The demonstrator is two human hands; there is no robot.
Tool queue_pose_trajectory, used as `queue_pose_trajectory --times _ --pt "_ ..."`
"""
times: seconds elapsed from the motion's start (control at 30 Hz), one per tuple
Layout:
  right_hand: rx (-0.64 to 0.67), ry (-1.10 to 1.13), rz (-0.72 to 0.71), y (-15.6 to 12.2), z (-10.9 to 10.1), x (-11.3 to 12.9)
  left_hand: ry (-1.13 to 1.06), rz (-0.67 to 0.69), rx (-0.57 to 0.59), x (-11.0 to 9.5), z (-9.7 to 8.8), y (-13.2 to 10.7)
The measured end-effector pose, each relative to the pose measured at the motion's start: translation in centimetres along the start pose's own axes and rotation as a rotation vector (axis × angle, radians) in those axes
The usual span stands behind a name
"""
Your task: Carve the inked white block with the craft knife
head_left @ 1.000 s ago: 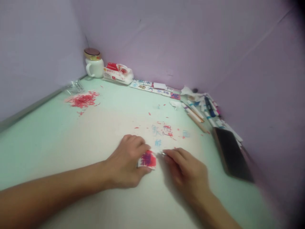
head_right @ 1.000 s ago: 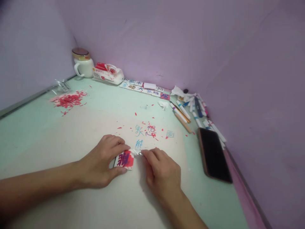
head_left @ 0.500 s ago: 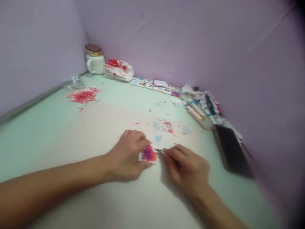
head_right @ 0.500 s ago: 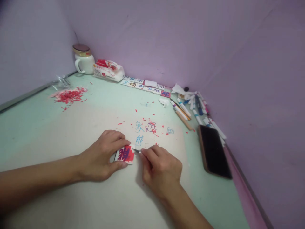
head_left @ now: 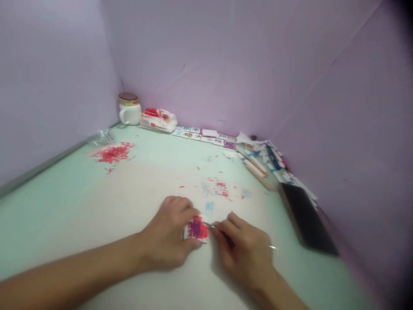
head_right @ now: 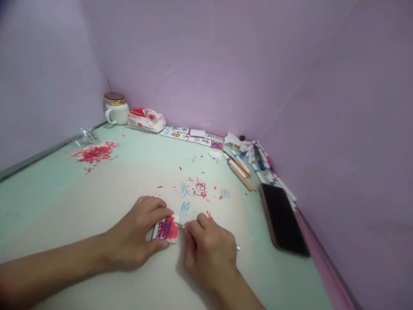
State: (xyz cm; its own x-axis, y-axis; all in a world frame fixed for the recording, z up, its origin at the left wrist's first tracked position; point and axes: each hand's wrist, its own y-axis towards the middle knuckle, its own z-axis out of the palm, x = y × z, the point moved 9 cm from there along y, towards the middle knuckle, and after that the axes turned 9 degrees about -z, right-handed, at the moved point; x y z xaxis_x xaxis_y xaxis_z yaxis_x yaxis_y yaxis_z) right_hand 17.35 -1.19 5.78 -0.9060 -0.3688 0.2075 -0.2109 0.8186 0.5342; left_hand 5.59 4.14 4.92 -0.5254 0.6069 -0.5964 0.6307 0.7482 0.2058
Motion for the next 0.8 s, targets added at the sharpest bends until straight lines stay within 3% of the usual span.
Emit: queue_pose_trajectory --times 0.17,0.37,0.8 --pt "0.011 0.007 -0.027 0.00 0.15 0.19 -0.001 -0.002 0.006 0.30 0.28 0.03" --pt "0.115 0.001 -0.031 0.28 0.37 0.34 0.019 0.026 -0.004 -0.07 0.06 0.06" --pt "0.143 -0.010 -0.066 0.33 0.34 0.61 0.042 0.061 -0.026 -0.15 0.08 -0.13"
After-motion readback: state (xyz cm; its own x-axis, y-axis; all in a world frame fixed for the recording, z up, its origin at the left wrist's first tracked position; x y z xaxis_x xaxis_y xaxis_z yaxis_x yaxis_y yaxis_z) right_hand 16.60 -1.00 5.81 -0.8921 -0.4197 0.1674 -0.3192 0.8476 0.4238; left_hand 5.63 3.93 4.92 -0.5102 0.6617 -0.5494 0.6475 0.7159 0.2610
